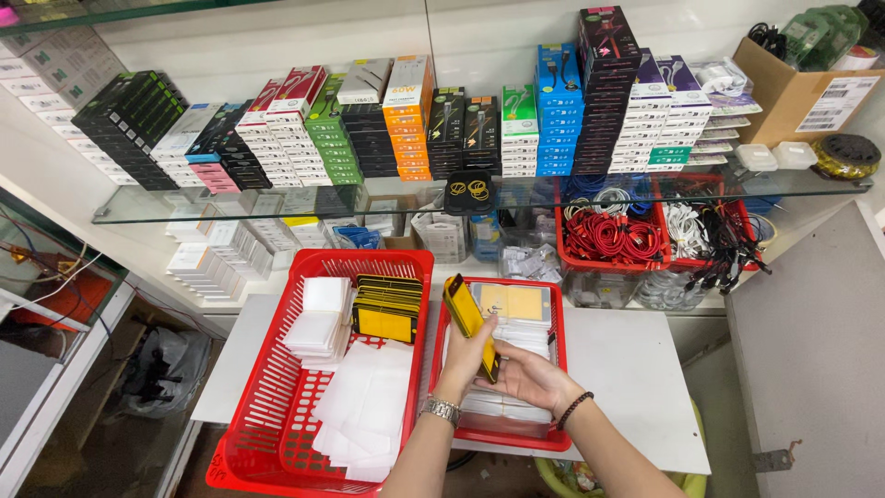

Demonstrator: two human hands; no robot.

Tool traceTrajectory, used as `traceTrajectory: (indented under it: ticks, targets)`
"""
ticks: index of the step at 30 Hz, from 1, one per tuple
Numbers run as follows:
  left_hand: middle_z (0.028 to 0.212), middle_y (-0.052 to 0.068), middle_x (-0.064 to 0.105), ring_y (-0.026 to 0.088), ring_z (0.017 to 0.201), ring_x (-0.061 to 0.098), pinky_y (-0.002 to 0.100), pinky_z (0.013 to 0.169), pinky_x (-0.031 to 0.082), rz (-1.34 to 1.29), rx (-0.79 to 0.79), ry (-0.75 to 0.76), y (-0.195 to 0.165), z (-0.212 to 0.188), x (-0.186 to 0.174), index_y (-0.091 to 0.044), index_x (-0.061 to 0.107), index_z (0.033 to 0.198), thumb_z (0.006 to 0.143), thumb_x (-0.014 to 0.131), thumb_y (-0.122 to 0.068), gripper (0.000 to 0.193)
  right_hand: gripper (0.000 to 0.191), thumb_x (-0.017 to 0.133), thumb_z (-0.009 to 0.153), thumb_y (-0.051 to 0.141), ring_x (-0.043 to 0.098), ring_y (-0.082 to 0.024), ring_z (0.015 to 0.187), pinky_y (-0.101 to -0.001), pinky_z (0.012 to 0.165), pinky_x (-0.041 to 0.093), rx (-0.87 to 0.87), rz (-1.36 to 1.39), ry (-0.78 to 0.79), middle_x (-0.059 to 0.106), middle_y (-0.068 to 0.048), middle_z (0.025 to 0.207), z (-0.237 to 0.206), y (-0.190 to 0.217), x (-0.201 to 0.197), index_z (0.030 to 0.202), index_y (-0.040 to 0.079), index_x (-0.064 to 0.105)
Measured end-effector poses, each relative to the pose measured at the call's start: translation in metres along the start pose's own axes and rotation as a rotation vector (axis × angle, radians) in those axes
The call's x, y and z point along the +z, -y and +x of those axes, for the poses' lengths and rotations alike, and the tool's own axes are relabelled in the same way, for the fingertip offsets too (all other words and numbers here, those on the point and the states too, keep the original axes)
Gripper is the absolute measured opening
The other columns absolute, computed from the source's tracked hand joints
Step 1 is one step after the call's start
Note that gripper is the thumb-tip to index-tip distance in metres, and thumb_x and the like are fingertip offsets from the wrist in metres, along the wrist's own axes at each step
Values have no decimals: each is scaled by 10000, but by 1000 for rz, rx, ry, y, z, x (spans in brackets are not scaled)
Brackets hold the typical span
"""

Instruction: The person wraps yellow power banks in white foam sleeves and places the wrapped units into a red plastic basket, working through a stack of sleeves and devices one at a time. They occasionally reposition stacks of foam sleeves between baskets as the wrapped units accumulate.

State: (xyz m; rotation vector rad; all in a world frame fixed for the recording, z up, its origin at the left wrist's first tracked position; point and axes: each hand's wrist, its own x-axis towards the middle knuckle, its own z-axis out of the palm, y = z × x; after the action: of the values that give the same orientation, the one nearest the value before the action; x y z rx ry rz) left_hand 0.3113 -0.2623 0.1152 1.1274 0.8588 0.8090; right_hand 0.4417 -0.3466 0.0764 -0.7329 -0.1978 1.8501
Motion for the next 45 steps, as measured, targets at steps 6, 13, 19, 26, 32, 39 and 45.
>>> traceTrajectory:
  ticks: [6,13,19,26,32,39,45]
  targets:
    - [1506,110,339,211,1375,390,348,1088,363,171,435,69,-55,-15,2,-126,184,1577,914,743,-268,879,337,478,1117,124,652,-226,1142,-524,1132,450,-57,111,202,605,-116,1224,-5,-2,-25,1446,83,417]
    - [1076,85,695,198,1051,660,325,939,505,151,502,-205,-56,-13,7,-29,591,1007,1023,654,-247,228,447,470,1039,256,627,-263,1237,-454,1054,499,-9,79,90,621,-150,1348,-7,-6,11,1435,51,454]
    - [880,67,675,176,783,655,314,678,549,-444,204,-272,-35,-4,-42,-61,559,951,1012,626,-222,185,522,495,1012,354,583,-208,1253,-438,1083,459,113,-438,-25,613,-101,1385,0,0,46,1444,61,491]
    - [1014,127,688,243,901,714,386,786,598,-574,130,-131,-28,6,-92,-41,581,1063,1013,622,-247,215,580,618,947,207,598,-141,1262,-313,1078,470,73,-654,117,617,-51,1395,52,4,76,1483,90,430]
    - [1451,178,526,308,1297,537,452,1094,428,-567,-130,-246,-1,35,-190,-165,365,1534,942,459,-624,755,459,636,954,154,634,-191,1188,-317,1010,501,-68,-838,-95,677,-110,1298,131,-2,101,1376,3,538]
    - [1588,244,382,393,1413,462,493,1153,388,-608,-421,-418,47,74,-267,-150,191,1624,945,471,-605,864,433,695,897,155,662,-399,1055,-452,912,529,-479,-1707,-506,689,-263,1141,262,-14,130,1287,17,565]
    - [1599,241,299,368,1361,452,515,1143,410,-736,-558,-244,53,109,-271,66,166,1603,1028,473,-636,958,453,557,924,87,677,-413,1016,-507,902,534,-235,-2032,-529,701,-229,1081,312,-62,124,1374,47,512]
